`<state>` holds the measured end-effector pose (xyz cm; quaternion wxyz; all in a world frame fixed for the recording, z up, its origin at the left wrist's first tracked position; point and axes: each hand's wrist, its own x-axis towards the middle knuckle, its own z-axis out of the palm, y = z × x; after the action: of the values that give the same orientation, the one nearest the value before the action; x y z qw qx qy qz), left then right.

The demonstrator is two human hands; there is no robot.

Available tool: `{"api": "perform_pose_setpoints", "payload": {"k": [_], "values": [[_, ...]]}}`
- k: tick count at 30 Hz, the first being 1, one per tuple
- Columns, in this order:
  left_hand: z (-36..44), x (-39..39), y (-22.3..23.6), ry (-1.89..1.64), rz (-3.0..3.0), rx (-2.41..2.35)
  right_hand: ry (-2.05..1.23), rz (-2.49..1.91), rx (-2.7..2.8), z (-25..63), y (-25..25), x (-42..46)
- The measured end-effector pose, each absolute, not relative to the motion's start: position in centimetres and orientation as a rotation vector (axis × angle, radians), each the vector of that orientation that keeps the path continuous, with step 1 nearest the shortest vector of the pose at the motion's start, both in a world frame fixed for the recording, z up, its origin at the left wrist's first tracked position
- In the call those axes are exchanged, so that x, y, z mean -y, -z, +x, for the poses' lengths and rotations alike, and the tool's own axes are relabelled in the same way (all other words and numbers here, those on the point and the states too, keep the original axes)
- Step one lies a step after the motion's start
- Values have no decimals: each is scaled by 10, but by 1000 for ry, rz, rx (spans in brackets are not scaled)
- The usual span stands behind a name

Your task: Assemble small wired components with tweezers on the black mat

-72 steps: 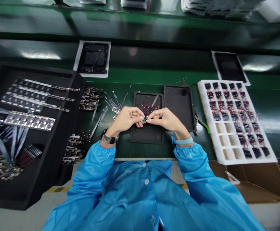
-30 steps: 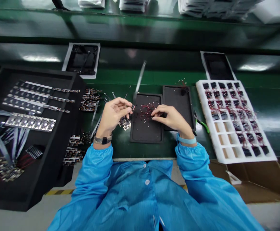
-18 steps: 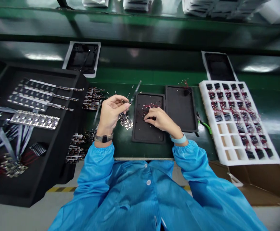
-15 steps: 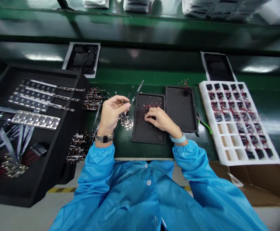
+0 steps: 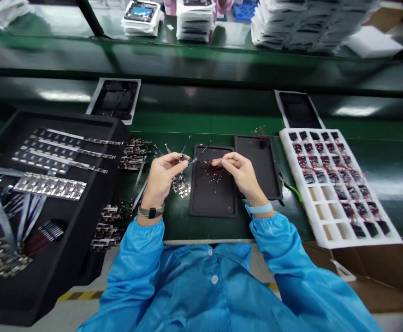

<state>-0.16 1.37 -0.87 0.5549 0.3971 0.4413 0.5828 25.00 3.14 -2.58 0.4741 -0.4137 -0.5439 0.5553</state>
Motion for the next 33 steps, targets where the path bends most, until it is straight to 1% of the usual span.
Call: {"api": "perform_pose_setpoints", "payload": {"k": [6, 13, 26, 33], "values": [[3, -12, 7, -1329, 958, -1077, -1440, -1111, 1278, 257, 31, -34], [4, -12, 11, -1327, 980, -1094, -1539, -1141, 1301, 256, 26, -29], [4, -11, 8, -1363, 1056, -1024, -1457, -1147, 1404, 259, 28, -28], [5, -11, 7, -1358, 1094, -1065, -1412, -1168, 1478, 257, 26, -27]]}}
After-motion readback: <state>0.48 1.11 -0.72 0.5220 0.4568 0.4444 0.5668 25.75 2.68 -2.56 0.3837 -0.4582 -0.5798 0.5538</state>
